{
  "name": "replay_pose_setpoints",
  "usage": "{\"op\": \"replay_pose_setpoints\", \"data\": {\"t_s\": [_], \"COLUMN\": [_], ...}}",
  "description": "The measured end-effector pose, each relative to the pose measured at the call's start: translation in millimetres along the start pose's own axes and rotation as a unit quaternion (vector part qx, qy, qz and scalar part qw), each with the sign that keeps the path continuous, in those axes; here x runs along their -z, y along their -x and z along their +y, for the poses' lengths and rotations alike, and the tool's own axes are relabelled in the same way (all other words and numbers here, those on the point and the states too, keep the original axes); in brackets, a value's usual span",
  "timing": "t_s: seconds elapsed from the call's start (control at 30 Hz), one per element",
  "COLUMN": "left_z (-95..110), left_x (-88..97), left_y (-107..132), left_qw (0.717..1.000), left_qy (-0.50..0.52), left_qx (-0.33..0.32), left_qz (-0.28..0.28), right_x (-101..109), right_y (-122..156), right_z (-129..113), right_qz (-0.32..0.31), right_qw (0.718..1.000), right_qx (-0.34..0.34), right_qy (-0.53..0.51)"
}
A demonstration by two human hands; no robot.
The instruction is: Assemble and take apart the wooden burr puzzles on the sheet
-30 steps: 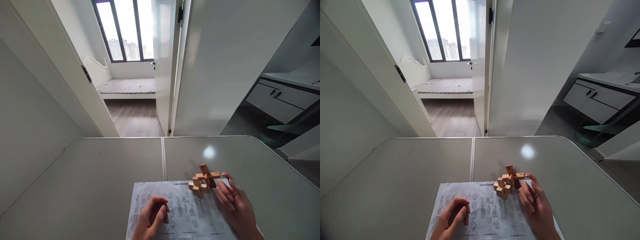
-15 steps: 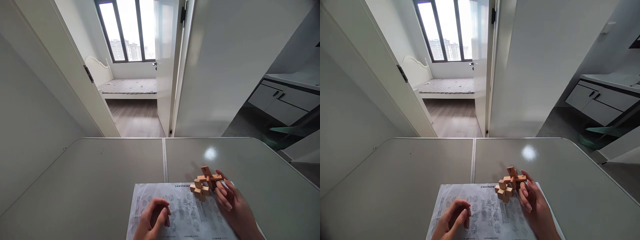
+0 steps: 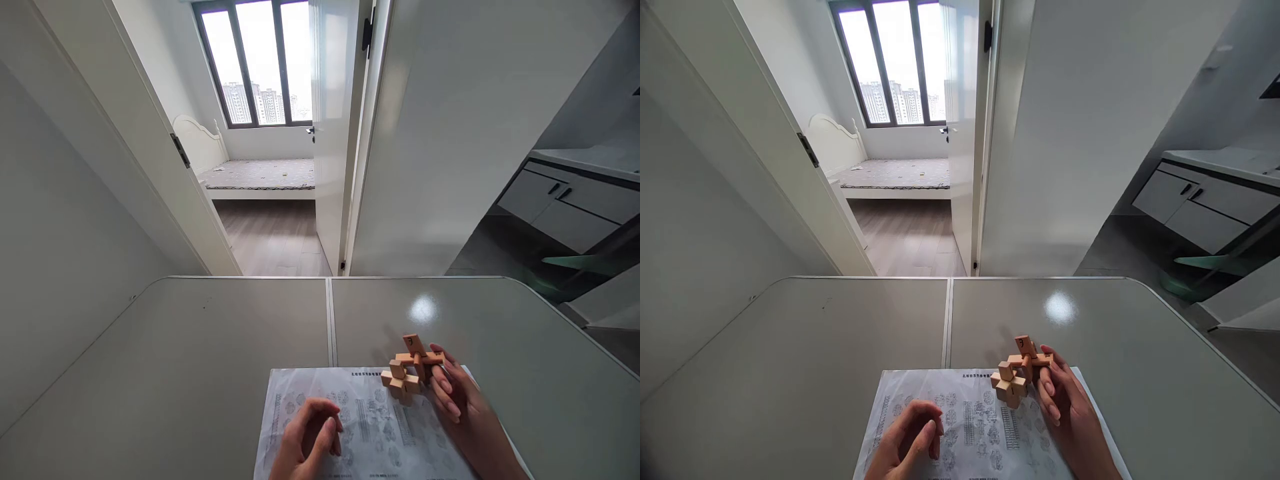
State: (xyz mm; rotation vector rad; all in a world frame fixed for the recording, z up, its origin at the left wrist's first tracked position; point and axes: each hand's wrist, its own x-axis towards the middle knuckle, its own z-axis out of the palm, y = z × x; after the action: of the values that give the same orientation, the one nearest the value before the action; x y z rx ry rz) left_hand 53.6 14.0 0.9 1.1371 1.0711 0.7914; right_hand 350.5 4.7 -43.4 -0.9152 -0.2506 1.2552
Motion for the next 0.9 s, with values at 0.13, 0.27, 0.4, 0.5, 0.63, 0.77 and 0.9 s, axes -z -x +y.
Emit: {"op": "replay_pose_setpoints", "data": {"t_s": [0.13,0.27,0.4,0.5,0.63,0.77,0.9], "left_z": [0,-1,-1,-2,-4,-4,-3], "left_x": [0.1,-0.2,-0.1,0.1,0.4,0.8,1.4], "left_y": [0,-1,-1,-1,-1,-1,-1], "left_qw": [1.000,1.000,1.000,1.000,1.000,1.000,1.000], "left_qy": [0.008,0.009,0.002,0.001,0.003,0.008,0.007], "left_qx": [0.003,0.004,-0.007,-0.013,-0.014,-0.018,-0.020], "left_qz": [-0.001,-0.003,-0.004,-0.006,-0.008,-0.013,-0.014], "right_x": [3,6,6,3,2,2,3], "right_y": [-1,-4,-5,-3,-1,2,7], "right_z": [2,3,3,1,-2,-6,-8], "right_qz": [-0.003,0.012,0.013,0.005,-0.004,-0.023,-0.024], "right_qw": [1.000,1.000,0.999,0.999,0.999,0.997,0.993], "right_qx": [0.000,-0.003,-0.008,-0.021,-0.015,-0.013,-0.021], "right_qy": [-0.007,-0.016,-0.031,-0.032,-0.041,-0.073,-0.112]}}
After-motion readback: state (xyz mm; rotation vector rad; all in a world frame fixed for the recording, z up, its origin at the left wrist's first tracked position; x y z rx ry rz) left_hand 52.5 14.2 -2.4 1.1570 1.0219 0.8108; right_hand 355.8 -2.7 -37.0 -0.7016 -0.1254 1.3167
